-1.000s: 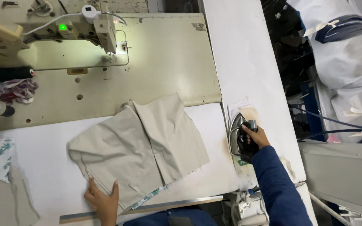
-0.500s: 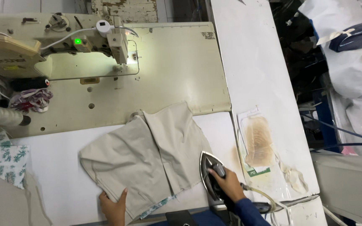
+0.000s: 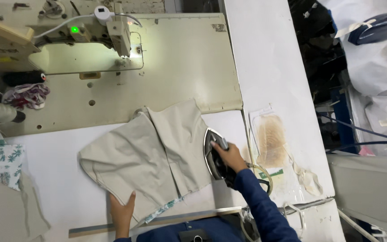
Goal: The person irons beige fabric pieces with floral-patterned patches on a white worktable. They repeatedly align the fabric, use a metal ruler as a guide, and press seams with a steam iron. The person also folds and repositions the fabric pieces between ironing passes.
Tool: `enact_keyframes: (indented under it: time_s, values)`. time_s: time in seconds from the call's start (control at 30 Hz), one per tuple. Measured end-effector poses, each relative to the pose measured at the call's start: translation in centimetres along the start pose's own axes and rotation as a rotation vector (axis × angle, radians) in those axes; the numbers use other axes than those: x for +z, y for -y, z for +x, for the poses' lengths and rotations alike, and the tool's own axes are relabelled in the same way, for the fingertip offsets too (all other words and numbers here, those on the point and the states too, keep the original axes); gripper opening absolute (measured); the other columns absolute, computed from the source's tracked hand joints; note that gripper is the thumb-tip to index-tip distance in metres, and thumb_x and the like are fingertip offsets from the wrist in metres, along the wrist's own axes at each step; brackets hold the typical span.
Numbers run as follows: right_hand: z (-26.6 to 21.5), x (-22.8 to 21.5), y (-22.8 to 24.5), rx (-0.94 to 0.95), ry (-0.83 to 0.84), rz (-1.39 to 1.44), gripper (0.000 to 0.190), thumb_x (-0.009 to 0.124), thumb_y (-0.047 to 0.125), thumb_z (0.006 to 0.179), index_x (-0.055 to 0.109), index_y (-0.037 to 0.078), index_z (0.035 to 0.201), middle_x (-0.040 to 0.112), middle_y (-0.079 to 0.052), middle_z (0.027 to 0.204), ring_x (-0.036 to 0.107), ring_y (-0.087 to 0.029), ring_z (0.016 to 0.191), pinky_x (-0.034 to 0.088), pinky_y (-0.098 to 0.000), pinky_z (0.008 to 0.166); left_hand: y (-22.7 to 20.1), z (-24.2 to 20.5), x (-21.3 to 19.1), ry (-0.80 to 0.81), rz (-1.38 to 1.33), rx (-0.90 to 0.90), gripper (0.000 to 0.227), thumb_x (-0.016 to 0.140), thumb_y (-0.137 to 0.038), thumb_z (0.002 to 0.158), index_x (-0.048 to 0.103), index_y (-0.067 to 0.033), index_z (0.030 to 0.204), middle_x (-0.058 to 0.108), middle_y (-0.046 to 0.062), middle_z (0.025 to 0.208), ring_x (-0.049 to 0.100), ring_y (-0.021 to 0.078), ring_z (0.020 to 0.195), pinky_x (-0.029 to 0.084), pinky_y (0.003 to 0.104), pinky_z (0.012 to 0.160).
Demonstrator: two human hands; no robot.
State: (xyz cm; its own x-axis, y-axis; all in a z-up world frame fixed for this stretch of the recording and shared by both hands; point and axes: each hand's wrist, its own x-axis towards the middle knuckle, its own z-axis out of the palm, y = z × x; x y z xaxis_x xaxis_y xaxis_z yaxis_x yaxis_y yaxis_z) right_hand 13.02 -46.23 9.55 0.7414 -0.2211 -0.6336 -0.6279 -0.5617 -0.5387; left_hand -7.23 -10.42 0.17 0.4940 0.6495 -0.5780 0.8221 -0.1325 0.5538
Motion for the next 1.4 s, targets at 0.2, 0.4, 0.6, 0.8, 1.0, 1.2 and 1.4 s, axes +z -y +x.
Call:
enact_keyframes:
  time_s: [0.2,0.4,0.6,0.8,1.0,1.2,1.4]
  values:
    - [-5.7,-4.8,-6.2,-0.182,0.284,-0.281,0.07,0.071,0.057,0.08,0.061,0.019,0.138,0.075,-0.004,0.126,0.073,-0.017,0.109,0.057,-0.0277,0.09,-0.9,-1.3,0.4,-0.006,-0.065,-0.097,0.073,0.076,-0.042,0.079,0.054,-0.0096,0.14,0.064,0.015,0.135,0.059,0.0374,0.124,0.045,0.047,0.103]
    - [3.5,-13.7,-9.9,-0.044,-0.108,0.145,0.036,0.075,0.039,0.089,0.063,0.005,0.093,0.048,-0.011,0.052,0.043,-0.019,0.036,0.039,-0.0331,0.033,1.0,0.0,1.0,-0.007,-0.407,-0.088,0.063,0.075,-0.018,0.084,0.053,-0.0033,0.141,0.062,0.018,0.137,0.059,0.0322,0.122,0.045,0.041,0.106]
    - [7.3,-16.5,-10.9,0.053,-0.372,0.115,0.099,0.067,0.061,0.079,0.032,0.004,0.151,0.036,-0.023,0.146,0.04,-0.036,0.136,0.035,-0.043,0.114,-9.7,-6.3,-10.1,-0.083,-0.081,0.139,0.06,0.069,-0.02,0.089,0.053,-0.0052,0.144,0.062,0.018,0.134,0.057,0.0368,0.122,0.043,0.046,0.102]
    - [-2.2,-5.9,-11.4,-0.518,-0.633,-0.313,0.083,0.07,0.038,0.09,0.034,0.0,0.154,0.025,-0.034,0.156,0.024,-0.048,0.147,0.023,-0.0541,0.12,-17.1,-9.2,-0.1,0.168,0.417,0.847,0.075,0.055,-0.024,0.086,0.035,-0.022,0.159,0.07,0.013,0.123,0.066,0.0354,0.107,0.051,0.047,0.086]
    - [-11.3,8.2,-15.0,0.434,0.413,1.116,0.035,0.058,0.023,0.098,0.062,0.007,0.129,0.066,-0.016,0.133,0.061,-0.031,0.119,0.046,-0.0403,0.099,-16.3,-11.7,5.8,0.917,0.646,0.679,0.09,0.053,-0.063,0.091,0.012,-0.032,0.165,0.062,-0.002,0.12,0.062,0.0172,0.098,0.05,0.037,0.074]
    - [-7.9,22.3,-12.2,0.528,0.194,1.629,0.041,0.072,0.022,0.092,0.062,0.016,0.132,0.068,-0.01,0.126,0.065,-0.023,0.108,0.058,-0.0372,0.087,-8.3,-4.7,-0.7,0.788,0.177,0.504,0.052,0.074,-0.028,0.089,0.061,-0.0218,0.139,0.075,0.0,0.104,0.074,0.0138,0.096,0.059,0.029,0.089]
    - [-15.3,16.1,-2.8,0.104,-0.258,1.241,0.097,0.07,0.046,0.079,0.028,0.006,0.156,0.041,-0.021,0.16,0.046,-0.036,0.145,0.035,-0.0492,0.122,-5.9,0.1,-6.4,0.537,-0.053,0.267,0.032,0.068,-0.018,0.094,0.069,-0.0123,0.125,0.067,0.013,0.104,0.065,0.0206,0.1,0.063,0.041,0.068]
